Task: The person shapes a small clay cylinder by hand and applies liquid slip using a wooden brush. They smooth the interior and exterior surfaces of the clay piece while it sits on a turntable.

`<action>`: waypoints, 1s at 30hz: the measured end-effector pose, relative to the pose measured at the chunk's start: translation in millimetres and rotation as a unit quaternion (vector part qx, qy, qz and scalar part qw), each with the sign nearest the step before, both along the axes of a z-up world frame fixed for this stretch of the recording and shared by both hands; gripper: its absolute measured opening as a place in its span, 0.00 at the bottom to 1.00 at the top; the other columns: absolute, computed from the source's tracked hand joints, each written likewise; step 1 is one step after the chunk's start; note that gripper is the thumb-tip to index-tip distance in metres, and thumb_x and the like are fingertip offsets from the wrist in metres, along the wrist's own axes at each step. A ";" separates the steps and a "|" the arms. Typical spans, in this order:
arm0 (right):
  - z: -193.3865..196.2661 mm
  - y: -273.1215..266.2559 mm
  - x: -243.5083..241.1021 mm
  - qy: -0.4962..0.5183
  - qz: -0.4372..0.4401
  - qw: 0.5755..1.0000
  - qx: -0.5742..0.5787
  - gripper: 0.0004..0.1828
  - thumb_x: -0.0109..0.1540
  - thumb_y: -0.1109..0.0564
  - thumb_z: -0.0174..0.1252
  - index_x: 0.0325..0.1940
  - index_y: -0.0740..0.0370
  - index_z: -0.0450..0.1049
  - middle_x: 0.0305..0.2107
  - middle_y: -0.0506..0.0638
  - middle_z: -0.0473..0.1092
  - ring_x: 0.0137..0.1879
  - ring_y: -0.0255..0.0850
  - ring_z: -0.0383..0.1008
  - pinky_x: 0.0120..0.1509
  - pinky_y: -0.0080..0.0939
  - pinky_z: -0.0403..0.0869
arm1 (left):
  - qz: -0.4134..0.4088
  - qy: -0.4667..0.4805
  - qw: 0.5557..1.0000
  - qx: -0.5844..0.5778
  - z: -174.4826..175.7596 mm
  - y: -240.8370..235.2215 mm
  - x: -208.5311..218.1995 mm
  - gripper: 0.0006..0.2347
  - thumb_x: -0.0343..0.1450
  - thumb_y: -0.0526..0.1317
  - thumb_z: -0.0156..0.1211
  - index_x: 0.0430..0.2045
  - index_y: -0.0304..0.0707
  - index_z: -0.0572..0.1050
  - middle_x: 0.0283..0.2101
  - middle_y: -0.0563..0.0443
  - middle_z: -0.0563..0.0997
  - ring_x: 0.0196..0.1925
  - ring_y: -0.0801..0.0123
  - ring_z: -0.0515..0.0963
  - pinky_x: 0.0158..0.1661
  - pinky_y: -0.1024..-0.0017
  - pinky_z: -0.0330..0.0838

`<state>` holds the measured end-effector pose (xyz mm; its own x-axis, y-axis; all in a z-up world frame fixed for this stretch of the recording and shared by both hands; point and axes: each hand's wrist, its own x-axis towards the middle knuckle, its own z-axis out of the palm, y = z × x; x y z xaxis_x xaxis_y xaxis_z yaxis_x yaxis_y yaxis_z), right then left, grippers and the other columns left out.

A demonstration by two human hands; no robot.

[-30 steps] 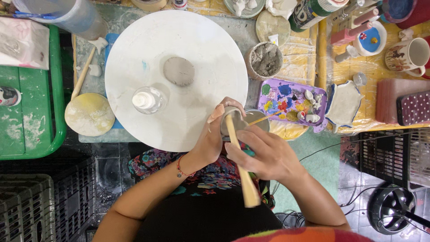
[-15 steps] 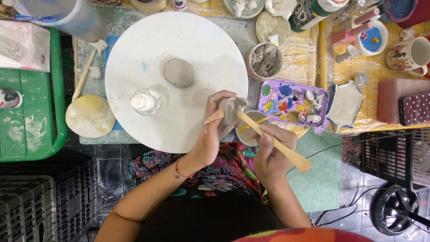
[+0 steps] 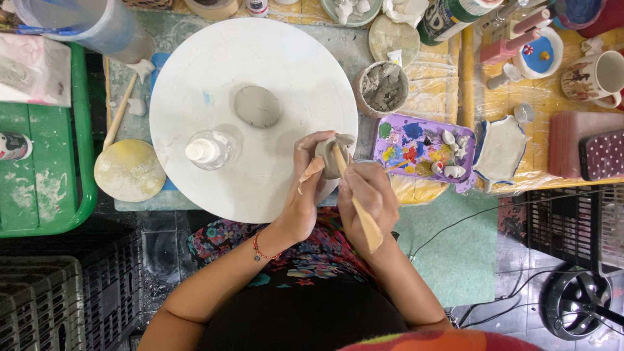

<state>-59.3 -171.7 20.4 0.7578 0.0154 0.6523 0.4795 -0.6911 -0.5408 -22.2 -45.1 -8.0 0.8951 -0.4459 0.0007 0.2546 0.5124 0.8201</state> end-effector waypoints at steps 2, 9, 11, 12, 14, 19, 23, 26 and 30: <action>0.1 1.1 1.9 -0.015 0.016 1.000 -0.010 0.17 0.67 0.71 0.58 0.57 0.66 0.63 0.40 0.62 0.71 0.42 0.54 0.75 0.46 0.49 0.76 | -0.008 -0.002 1.000 -0.013 -1.0 0.7 0.1 0.20 0.83 0.48 0.35 0.68 0.40 0.53 0.65 0.47 0.63 0.69 0.67 0.67 0.69 0.69 0.63; -6.7 0.6 2.0 -0.030 0.027 0.999 -0.035 0.14 0.70 0.63 0.55 0.58 0.63 0.63 0.43 0.62 0.72 0.40 0.54 0.75 0.42 0.50 0.74 | -0.013 0.050 0.999 -0.005 -3.5 3.8 0.7 0.23 0.82 0.54 0.35 0.67 0.39 0.57 0.62 0.48 0.64 0.63 0.69 0.69 0.60 0.72 0.69; -10.1 -1.5 2.1 -0.049 0.019 0.998 -0.047 0.11 0.71 0.61 0.54 0.57 0.62 0.64 0.42 0.59 0.73 0.38 0.52 0.74 0.41 0.50 0.72 | -0.019 0.062 0.998 0.003 -2.9 3.7 1.2 0.24 0.82 0.55 0.34 0.67 0.38 0.58 0.61 0.47 0.66 0.60 0.68 0.69 0.58 0.71 0.68; -11.8 -2.7 1.5 -0.048 0.022 0.998 -0.044 0.10 0.72 0.61 0.54 0.57 0.61 0.63 0.43 0.58 0.74 0.39 0.51 0.75 0.42 0.50 0.71 | -0.022 0.067 0.997 0.007 -2.4 3.6 1.1 0.24 0.82 0.56 0.34 0.67 0.38 0.58 0.60 0.46 0.67 0.59 0.68 0.70 0.57 0.71 0.68; -14.6 -5.7 0.5 -0.046 0.029 0.998 -0.038 0.09 0.73 0.60 0.52 0.56 0.60 0.63 0.44 0.56 0.74 0.40 0.50 0.75 0.43 0.49 0.70 | -0.018 0.056 0.998 -0.008 -0.8 2.3 1.2 0.24 0.82 0.57 0.33 0.65 0.38 0.58 0.59 0.45 0.69 0.60 0.67 0.71 0.60 0.69 0.69; -20.6 -10.2 -1.1 -0.031 0.044 0.998 -0.038 0.07 0.70 0.58 0.52 0.51 0.60 0.66 0.42 0.54 0.74 0.38 0.48 0.74 0.41 0.49 0.69 | -0.016 0.043 0.999 -0.009 2.2 2.3 1.4 0.24 0.82 0.56 0.32 0.64 0.37 0.58 0.57 0.43 0.71 0.59 0.66 0.74 0.61 0.68 0.70; -24.0 -11.4 3.8 -0.069 0.063 0.995 -0.031 0.06 0.70 0.62 0.55 0.50 0.61 0.66 0.40 0.54 0.73 0.37 0.47 0.74 0.40 0.47 0.71 | -0.014 0.051 0.999 -0.012 1.3 2.6 0.5 0.22 0.83 0.54 0.31 0.63 0.36 0.59 0.56 0.43 0.73 0.57 0.67 0.75 0.58 0.69 0.71; -21.9 -13.8 7.8 -0.079 0.073 0.994 0.007 0.07 0.69 0.62 0.52 0.51 0.62 0.64 0.40 0.56 0.73 0.40 0.51 0.74 0.46 0.52 0.76 | -0.006 0.026 1.000 0.003 0.4 1.2 1.7 0.21 0.84 0.53 0.30 0.63 0.36 0.61 0.55 0.43 0.73 0.57 0.68 0.75 0.59 0.71 0.71; -18.9 -12.7 10.3 -0.094 0.075 0.993 -0.002 0.09 0.67 0.65 0.54 0.50 0.62 0.64 0.38 0.55 0.73 0.37 0.48 0.74 0.42 0.48 0.73 | -0.006 0.021 1.000 0.008 0.3 3.0 1.8 0.20 0.84 0.51 0.30 0.62 0.36 0.61 0.56 0.45 0.72 0.57 0.70 0.75 0.59 0.72 0.71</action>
